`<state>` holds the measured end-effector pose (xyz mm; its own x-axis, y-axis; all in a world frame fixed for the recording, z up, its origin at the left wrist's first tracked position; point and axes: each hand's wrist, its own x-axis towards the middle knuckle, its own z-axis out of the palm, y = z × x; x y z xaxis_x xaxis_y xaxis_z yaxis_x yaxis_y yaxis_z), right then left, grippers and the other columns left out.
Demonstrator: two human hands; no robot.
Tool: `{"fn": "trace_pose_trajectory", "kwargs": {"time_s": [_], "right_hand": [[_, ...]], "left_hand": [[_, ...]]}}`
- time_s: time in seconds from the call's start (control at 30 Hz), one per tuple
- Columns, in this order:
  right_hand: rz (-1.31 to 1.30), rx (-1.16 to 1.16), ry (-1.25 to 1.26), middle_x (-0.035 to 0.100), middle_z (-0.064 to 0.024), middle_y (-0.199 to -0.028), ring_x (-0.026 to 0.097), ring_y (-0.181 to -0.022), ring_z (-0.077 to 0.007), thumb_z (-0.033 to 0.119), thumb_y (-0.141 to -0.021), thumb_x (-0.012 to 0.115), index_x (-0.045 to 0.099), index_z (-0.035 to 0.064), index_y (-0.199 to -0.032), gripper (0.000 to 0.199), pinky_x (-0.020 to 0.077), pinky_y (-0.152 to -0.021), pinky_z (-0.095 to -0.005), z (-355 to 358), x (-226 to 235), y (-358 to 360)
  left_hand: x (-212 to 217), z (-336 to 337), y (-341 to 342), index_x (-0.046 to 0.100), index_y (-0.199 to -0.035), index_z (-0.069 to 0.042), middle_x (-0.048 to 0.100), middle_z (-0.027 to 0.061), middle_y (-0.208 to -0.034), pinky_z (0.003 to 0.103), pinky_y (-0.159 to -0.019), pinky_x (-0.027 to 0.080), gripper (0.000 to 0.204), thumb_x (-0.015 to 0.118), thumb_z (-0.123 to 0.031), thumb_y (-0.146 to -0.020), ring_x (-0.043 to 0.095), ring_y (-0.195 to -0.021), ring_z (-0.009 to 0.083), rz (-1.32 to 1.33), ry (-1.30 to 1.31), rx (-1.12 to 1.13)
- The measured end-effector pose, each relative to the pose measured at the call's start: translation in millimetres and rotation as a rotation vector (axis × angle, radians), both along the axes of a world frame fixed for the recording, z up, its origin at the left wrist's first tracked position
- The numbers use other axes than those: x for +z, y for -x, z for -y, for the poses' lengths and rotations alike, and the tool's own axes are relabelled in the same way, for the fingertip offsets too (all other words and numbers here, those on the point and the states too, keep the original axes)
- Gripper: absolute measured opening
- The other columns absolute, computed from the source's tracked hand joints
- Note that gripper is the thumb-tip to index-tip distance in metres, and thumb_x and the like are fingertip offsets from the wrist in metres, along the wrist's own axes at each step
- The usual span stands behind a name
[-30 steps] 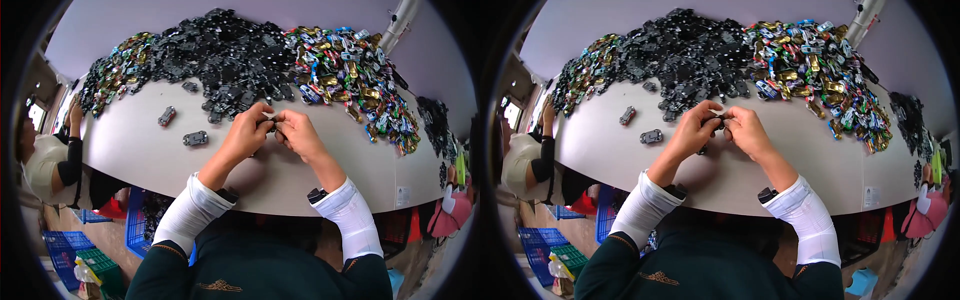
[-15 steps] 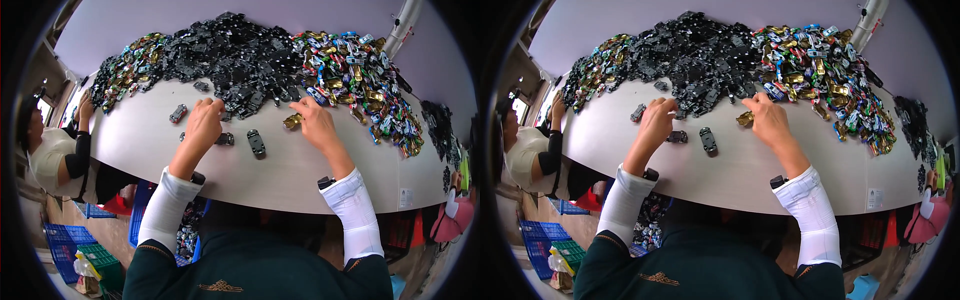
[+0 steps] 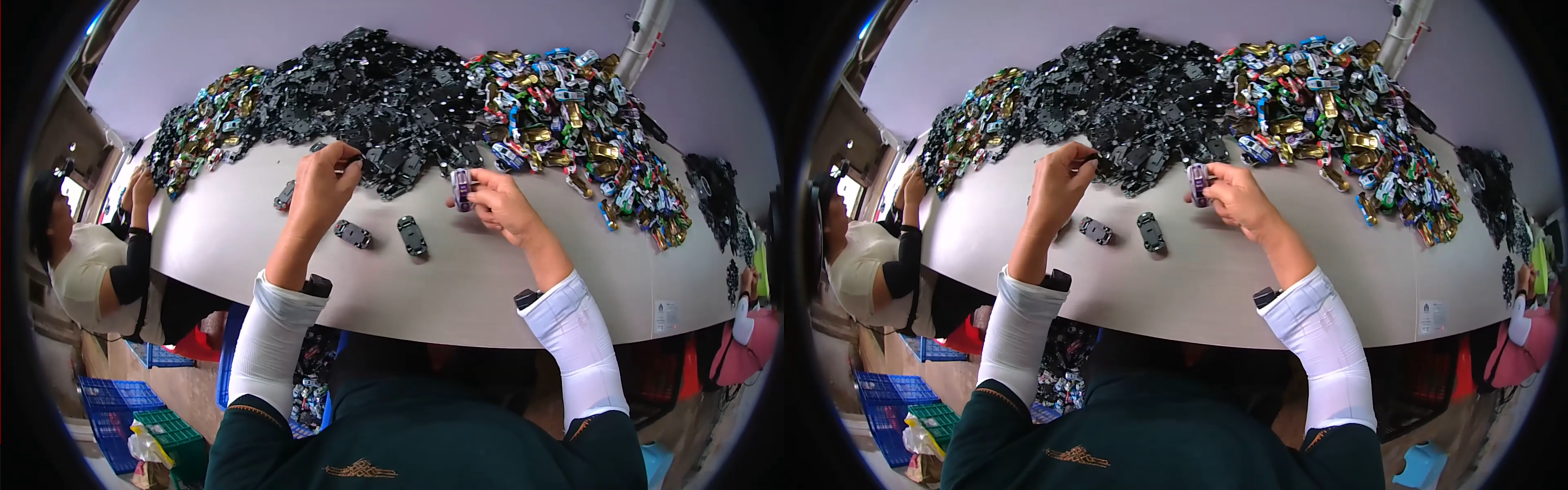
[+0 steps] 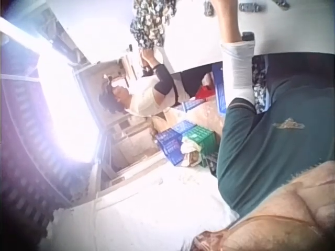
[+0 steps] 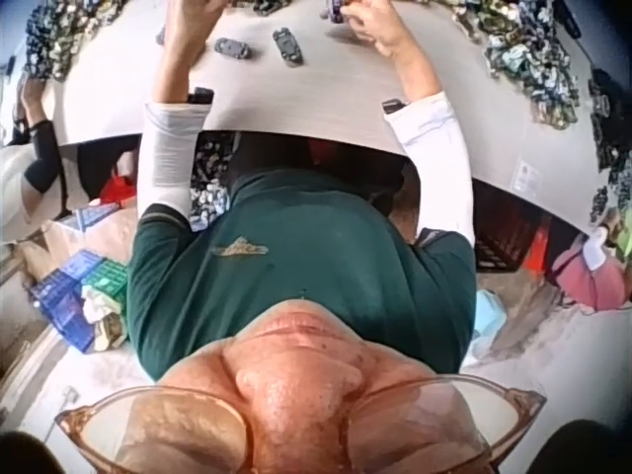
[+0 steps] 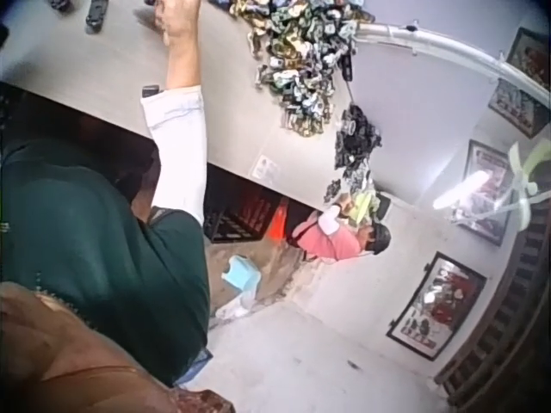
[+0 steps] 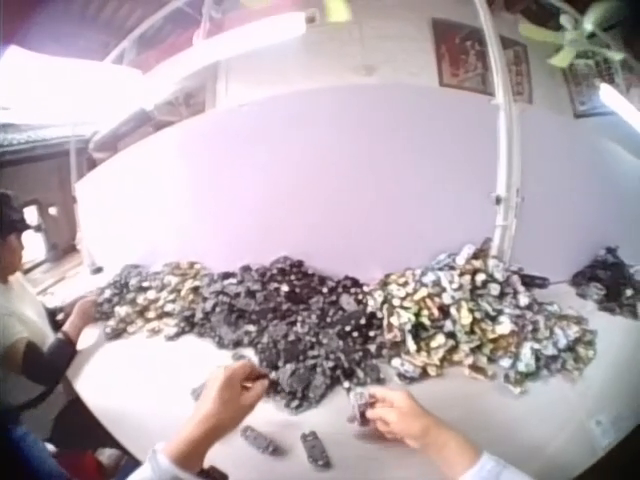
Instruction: Assembling small plastic toy cars by snapping chassis and body components together.
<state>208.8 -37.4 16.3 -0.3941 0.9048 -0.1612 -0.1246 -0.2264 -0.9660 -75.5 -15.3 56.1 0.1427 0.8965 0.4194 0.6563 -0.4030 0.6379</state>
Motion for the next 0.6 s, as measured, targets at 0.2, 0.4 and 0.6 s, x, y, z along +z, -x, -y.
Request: {"fn": "trace_pose_trajectory", "kwargs": {"time_s": [0.2, 0.4, 0.6], "right_hand": [[0.193, -0.142, -0.199, 0.067, -0.0057, -0.083, 0.051, -0.063, -0.0006, 0.003, -0.077, 0.069, 0.058, -0.001, -0.111, 0.037, 0.0342, -0.046, -0.0176, 7.8, -6.9, 15.0], [0.383, -0.307, -0.428, 0.066, -0.0079, -0.081, 0.059, -0.07, -0.0101, 0.004, -0.071, 0.068, 0.054, -0.0066, -0.114, 0.047, 0.048, -0.063, -0.026, 7.5, -8.6, 10.9], [0.427, -0.327, -0.497, 0.066, -0.0102, -0.078, 0.06, -0.067, -0.0109, 0.004, -0.073, 0.065, 0.054, -0.0062, -0.115, 0.045, 0.0493, -0.062, -0.0277, 7.4, -12.4, 16.0]], "left_hand": [[-13.9, -5.8, -50.8, 0.053, -0.107, 0.006, 0.065, 0.014, -0.088, 0.031, -0.066, 0.059, 0.018, 0.053, -0.005, -0.092, 0.067, -0.078, 0.0194, 0.664, 0.547, -0.278], [-37.5, -8.1, -81.3, 0.048, -0.123, 0.008, 0.064, 0.0155, -0.1, 0.034, -0.074, 0.059, 0.032, 0.051, -0.005, -0.093, 0.067, -0.084, 0.0219, 0.816, 0.649, -0.323], [-52.0, -7.5, -90.7, 0.049, -0.121, 0.01, 0.064, 0.0152, -0.099, 0.032, -0.08, 0.057, 0.036, 0.058, 0.001, -0.087, 0.066, -0.084, 0.0197, 0.843, 0.575, -0.446]]}}
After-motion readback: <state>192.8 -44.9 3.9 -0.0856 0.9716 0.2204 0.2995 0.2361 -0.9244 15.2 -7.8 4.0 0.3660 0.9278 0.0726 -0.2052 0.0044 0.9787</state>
